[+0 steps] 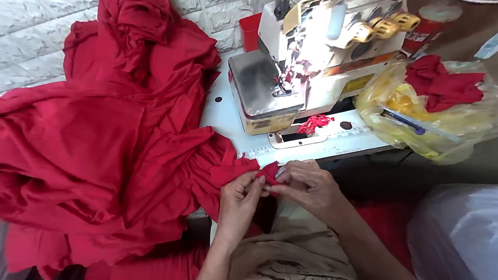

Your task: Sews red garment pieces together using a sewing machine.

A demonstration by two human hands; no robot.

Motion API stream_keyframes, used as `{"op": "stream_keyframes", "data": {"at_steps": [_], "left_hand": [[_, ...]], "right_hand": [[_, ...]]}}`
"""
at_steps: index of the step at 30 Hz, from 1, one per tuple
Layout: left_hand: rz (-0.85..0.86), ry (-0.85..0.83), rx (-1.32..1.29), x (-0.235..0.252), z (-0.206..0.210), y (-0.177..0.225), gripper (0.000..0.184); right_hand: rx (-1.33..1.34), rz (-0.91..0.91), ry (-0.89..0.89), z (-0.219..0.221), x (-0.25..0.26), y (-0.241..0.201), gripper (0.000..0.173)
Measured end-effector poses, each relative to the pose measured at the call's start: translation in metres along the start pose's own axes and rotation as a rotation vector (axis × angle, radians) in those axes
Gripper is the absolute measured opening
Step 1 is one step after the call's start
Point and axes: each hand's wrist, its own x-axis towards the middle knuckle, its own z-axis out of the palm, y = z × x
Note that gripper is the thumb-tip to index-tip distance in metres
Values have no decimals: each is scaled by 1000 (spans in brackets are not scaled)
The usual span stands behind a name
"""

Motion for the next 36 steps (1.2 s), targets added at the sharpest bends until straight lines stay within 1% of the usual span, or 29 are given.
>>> {"op": "stream_keyframes", "data": {"at_steps": [2, 4, 5, 7, 9, 11, 12, 13, 14, 15, 16, 17, 18, 19, 20, 21, 22, 23, 24, 25, 26, 27, 28, 29, 30, 32, 34, 36], "left_hand": [[20, -22, 22, -2, -2, -6, 23], [50, 57, 189, -4, 5, -8, 22], [85, 115, 279, -4, 9, -9, 18], [205, 227, 421, -2, 15, -10, 19], [354, 324, 478, 1, 17, -12, 21], [479, 388, 442, 4, 18, -12, 21], [515, 405, 387, 4, 17, -11, 20], [528, 415, 296, 4, 16, -11, 19], [514, 421, 168, 4, 15, -10, 17], [465, 422, 7, 3, 14, -9, 15], [385, 415, -186, 3, 12, -6, 16], [280, 392, -396, 3, 9, -4, 17], [161, 344, -611, 1, 4, -2, 15], [44, 289, -807, -2, -1, 0, 14], [-64, 235, -952, -6, -4, 3, 14], [-167, 199, -1022, -11, -5, 7, 11], [-255, 167, -1031, -15, -4, 12, 15], [-286, 92, -1013, -18, -3, 11, 22], [-259, 25, -928, -20, -2, 6, 29], [-193, 3, -778, -20, 1, 1, 34], [-98, 10, -567, -19, 2, -5, 35], [9, 16, -333, -17, 2, -9, 31], [90, 33, -117, -15, 0, -11, 31], [137, 60, 34, -13, 0, -12, 35], [160, 79, 105, -12, 1, -11, 38], [167, 49, 73, -10, 3, -8, 42], [155, 14, 1, -7, 8, -3, 35], [160, 7, -40, -4, 12, -2, 26]], "right_hand": [[73, 32, 32, -3, -1, -2, 17], [164, 38, 73, -1, 0, -10, 13], [154, 16, 85, 1, 0, -14, 13], [-1, -41, 128, 7, 0, -23, 13], [-229, -35, 198, 12, 2, -28, 14], [-413, 21, 221, 12, 6, -24, 19], [-445, 49, 215, 11, 9, -20, 21], [-419, 77, 210, 12, 11, -15, 23], [-332, 106, 207, 12, 12, -9, 23], [-158, 131, 209, 13, 11, -5, 23], [128, 152, 215, 15, 9, -2, 23], [482, 193, 214, 18, 9, -2, 21], [810, 265, 192, 19, 7, -3, 20], [1048, 322, 127, 20, 3, -3, 19], [1157, 326, 16, 21, -2, -2, 17], [1155, 285, -117, 21, -7, -1, 14], [1067, 218, -244, 23, -11, 0, 14], [976, 119, -367, 24, -15, 1, 19], [937, 39, -460, 24, -17, 1, 23], [927, -4, -501, 25, -18, 1, 23], [912, -9, -480, 24, -19, 0, 20], [875, 6, -410, 23, -19, -1, 17], [836, 36, -315, 21, -18, -1, 15], [807, 82, -212, 19, -15, -1, 17], [794, 125, -123, 18, -13, -1, 19], [786, 186, -3, 15, -8, 2, 21], [820, 228, 57, 15, -5, 4, 21], [881, 257, 63, 16, -3, 4, 22]]}}
